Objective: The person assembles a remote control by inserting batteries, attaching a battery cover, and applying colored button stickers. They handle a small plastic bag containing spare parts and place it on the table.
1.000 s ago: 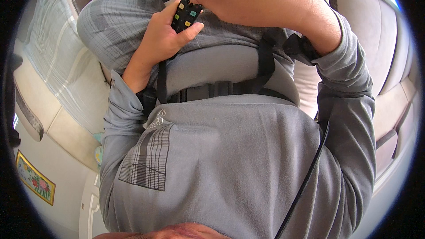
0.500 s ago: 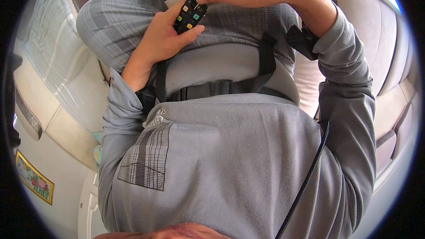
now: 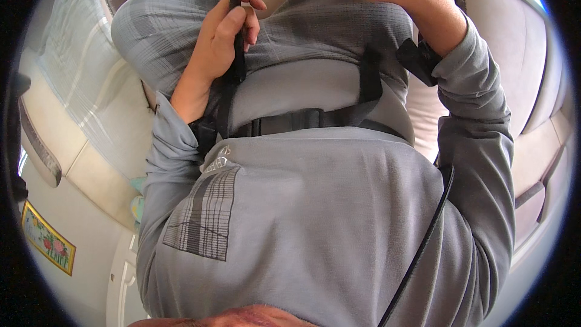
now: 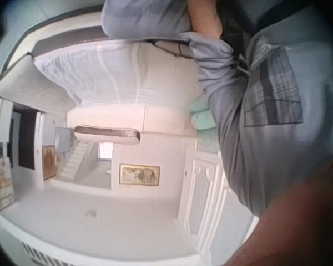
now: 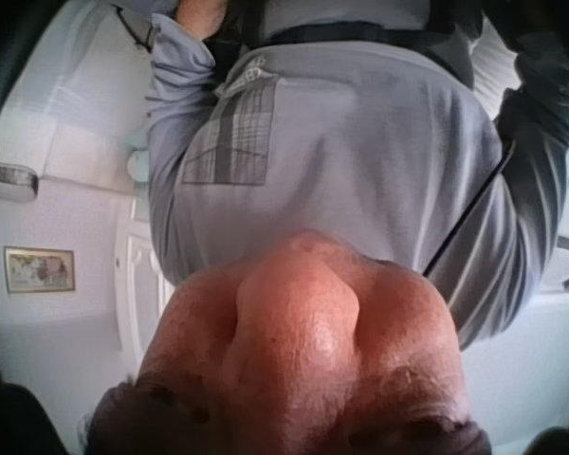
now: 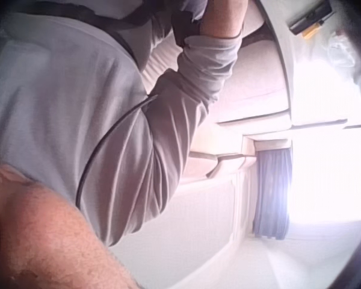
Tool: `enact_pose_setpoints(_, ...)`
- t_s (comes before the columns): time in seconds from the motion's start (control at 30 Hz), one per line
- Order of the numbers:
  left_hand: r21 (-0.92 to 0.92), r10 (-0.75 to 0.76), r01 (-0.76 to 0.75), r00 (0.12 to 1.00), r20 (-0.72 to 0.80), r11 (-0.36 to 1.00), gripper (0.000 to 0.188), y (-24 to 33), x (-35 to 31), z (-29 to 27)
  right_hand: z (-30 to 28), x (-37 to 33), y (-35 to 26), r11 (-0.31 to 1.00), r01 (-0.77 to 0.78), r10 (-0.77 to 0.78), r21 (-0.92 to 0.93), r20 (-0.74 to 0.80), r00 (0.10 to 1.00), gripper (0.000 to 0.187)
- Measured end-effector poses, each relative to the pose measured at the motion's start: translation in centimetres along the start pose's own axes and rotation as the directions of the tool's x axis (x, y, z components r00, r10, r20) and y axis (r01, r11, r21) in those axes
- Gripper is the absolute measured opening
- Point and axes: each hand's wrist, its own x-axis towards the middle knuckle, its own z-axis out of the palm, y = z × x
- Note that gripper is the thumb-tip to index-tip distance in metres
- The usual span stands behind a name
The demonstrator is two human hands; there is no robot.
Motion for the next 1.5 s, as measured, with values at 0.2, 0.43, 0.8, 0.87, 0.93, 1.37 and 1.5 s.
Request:
enact_pose_setpoints(0.2,-0.102,0.04,-0.038,0.999,0.021,0.994,0.051,0.1,0.2,0.2,3.0,0.6,1.9,0.846,-0.172,0.158,0.505,0.071,0.985,0.027)
enact_pose_setpoints(0.43,-0.16,-0.026,0.042,0.994,0.102,0.986,0.07,0.1,-0.3,-0.1,5.3,2.2,5.0,0.699,-0.112,0.016,0.706,0.142,0.99,0.022)
enact_pose_setpoints(0.8,-0.298,-0.019,0.021,1.0,0.009,0.954,0.062,0.3,0.1,-0.1,5.3,3.1,5.9,0.557,-0.051,0.102,0.829,-0.007,0.995,0.007)
enact_pose_setpoints(0.87,-0.216,-0.011,0.005,1.0,-0.026,0.976,0.057,0.6,0.0,-0.1,4.9,3.1,5.7,0.601,-0.065,0.136,0.797,-0.021,0.991,0.01)
enact_pose_setpoints(0.93,-0.179,0.009,-0.019,0.998,-0.055,0.984,0.054,0.7,-0.1,-0.1,4.7,3.1,5.6,0.642,-0.084,0.169,0.762,-0.034,0.985,0.013)
enact_pose_setpoints(1.37,-0.38,-0.029,0.045,0.998,0.048,0.924,0.052,0.4,0.1,-0.2,4.7,3.1,5.6,0.613,-0.107,0.175,0.783,-0.003,0.985,0.018)
enact_pose_setpoints(1.5,-0.406,0.036,0.011,0.994,0.107,0.914,0.058,0.6,0.1,-0.3,4.7,3.0,5.4,0.558,-0.121,0.233,0.821,-0.015,0.972,0.019)
